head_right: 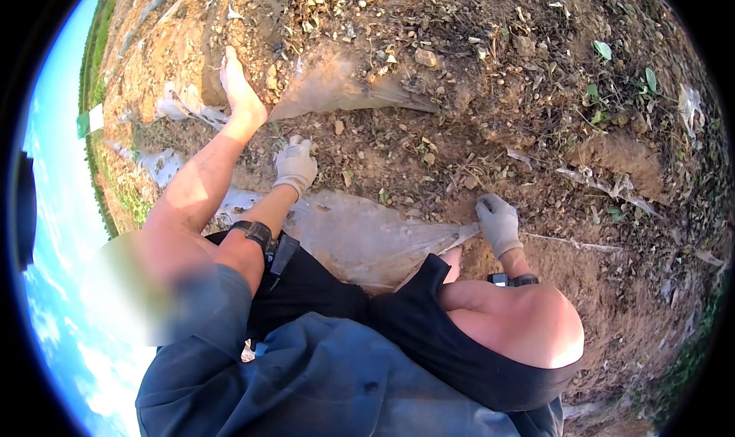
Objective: The person walks through a field of peanut plants, pulling them from the ground by hand. They shake the soil from the roots and place the harvested plants into a white plastic crate.
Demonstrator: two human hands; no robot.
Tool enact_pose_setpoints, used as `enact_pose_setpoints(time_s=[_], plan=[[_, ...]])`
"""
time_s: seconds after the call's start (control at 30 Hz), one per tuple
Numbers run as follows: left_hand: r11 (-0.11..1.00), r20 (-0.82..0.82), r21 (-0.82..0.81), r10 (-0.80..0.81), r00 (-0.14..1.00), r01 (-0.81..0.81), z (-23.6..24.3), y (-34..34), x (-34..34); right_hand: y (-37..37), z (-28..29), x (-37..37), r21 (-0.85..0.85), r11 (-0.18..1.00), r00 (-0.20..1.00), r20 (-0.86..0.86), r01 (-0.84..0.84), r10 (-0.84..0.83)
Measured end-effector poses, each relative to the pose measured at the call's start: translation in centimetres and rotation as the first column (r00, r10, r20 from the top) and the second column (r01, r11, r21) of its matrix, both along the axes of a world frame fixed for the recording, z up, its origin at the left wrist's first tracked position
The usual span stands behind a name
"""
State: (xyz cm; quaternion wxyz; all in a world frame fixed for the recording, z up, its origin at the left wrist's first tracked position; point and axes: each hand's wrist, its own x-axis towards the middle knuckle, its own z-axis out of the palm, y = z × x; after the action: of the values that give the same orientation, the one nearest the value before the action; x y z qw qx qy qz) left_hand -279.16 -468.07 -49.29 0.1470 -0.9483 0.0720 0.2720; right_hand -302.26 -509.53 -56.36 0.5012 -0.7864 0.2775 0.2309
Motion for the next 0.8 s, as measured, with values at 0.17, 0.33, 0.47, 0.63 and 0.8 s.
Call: enact_pose_setpoints(time_s=[0.17, 0.33, 0.47, 0.63, 0.8], plan=[[0.93, 0.107, -0.358, -0.045, 0.993, 0.081, -2.3, -4.1, -4.0, 0.0, 0.0, -0.6, -0.005, 1.0, 1.0, 0.012, 0.01, -0.01], [0.807, -0.035, -0.549, -0.286, 0.958, 0.22, -2.0, -10.9, -7.8, -0.6, 0.2, -1.4, 0.021, 0.99, 0.989, 0.038, 0.141, -0.141], [0.58, 0.193, -0.663, -0.479, 0.857, 0.473, -0.2, -15.5, -7.1, -1.0, 1.3, -0.3, -0.057, 0.982, 0.98, 0.092, 0.18, -0.174], [0.591, 0.254, -0.726, -0.244, 0.936, 0.351, -0.7, -16.2, -5.5, -1.9, 0.3, -0.7, -0.012, 0.984, 0.981, 0.072, 0.18, -0.179], [0.666, 0.378, -0.74, 0.527, 0.761, -0.093, -2.5, -7.6, -2.4, -1.5, 0.2, -1.6, -0.053, 0.99, 0.992, 0.002, 0.13, -0.13]])
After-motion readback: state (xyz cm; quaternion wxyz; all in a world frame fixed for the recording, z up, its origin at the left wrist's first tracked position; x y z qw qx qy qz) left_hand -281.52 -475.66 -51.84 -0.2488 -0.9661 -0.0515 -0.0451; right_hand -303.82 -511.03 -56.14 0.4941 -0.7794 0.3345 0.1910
